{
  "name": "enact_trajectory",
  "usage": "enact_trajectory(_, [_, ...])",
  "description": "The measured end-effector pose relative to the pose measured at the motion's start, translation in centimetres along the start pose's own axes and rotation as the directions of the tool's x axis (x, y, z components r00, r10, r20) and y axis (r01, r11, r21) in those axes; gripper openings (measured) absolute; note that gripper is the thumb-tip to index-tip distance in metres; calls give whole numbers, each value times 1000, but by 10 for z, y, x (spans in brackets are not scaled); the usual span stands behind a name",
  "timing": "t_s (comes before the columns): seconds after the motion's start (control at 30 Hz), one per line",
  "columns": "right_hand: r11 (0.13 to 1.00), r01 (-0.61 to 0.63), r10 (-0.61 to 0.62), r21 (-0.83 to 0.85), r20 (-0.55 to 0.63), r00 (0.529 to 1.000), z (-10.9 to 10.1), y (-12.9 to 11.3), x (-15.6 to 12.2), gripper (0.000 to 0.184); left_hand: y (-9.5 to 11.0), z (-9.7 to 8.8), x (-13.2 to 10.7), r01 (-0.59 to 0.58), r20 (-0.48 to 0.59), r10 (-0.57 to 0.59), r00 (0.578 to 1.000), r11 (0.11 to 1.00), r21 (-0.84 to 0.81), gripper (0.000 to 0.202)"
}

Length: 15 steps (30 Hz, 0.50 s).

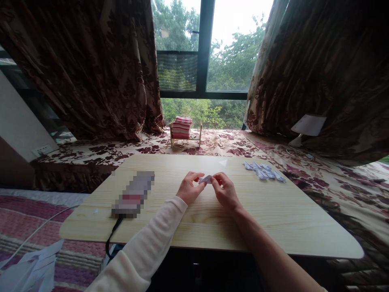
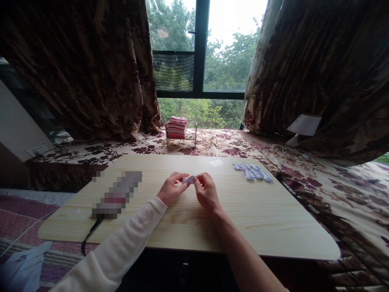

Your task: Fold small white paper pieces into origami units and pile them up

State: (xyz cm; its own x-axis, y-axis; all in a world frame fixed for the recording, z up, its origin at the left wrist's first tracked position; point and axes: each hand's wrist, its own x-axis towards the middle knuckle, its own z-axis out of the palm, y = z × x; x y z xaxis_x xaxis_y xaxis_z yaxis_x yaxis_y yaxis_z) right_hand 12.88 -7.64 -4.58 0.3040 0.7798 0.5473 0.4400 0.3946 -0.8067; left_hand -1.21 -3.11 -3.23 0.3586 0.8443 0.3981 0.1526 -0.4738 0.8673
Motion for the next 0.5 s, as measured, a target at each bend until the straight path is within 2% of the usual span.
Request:
enact_trajectory(0.1, [989, -109, 114, 102, -45, 992, 0, 3, 2, 24, 1, -1, 2, 88, -56, -94, 994, 992, -92, 40])
enact_trajectory(0.3, [943, -218, 235, 249, -38, 971, 3, -1, 2, 33, 3, 0, 4, 171, -19, -186, 982, 935, -310, 27])
enact_trajectory(0.5, [922, -251, 263, 295, -3, 965, 5, -9, 1, 32, 3, -4, 8, 206, -116, -281, 953, 878, -432, 30])
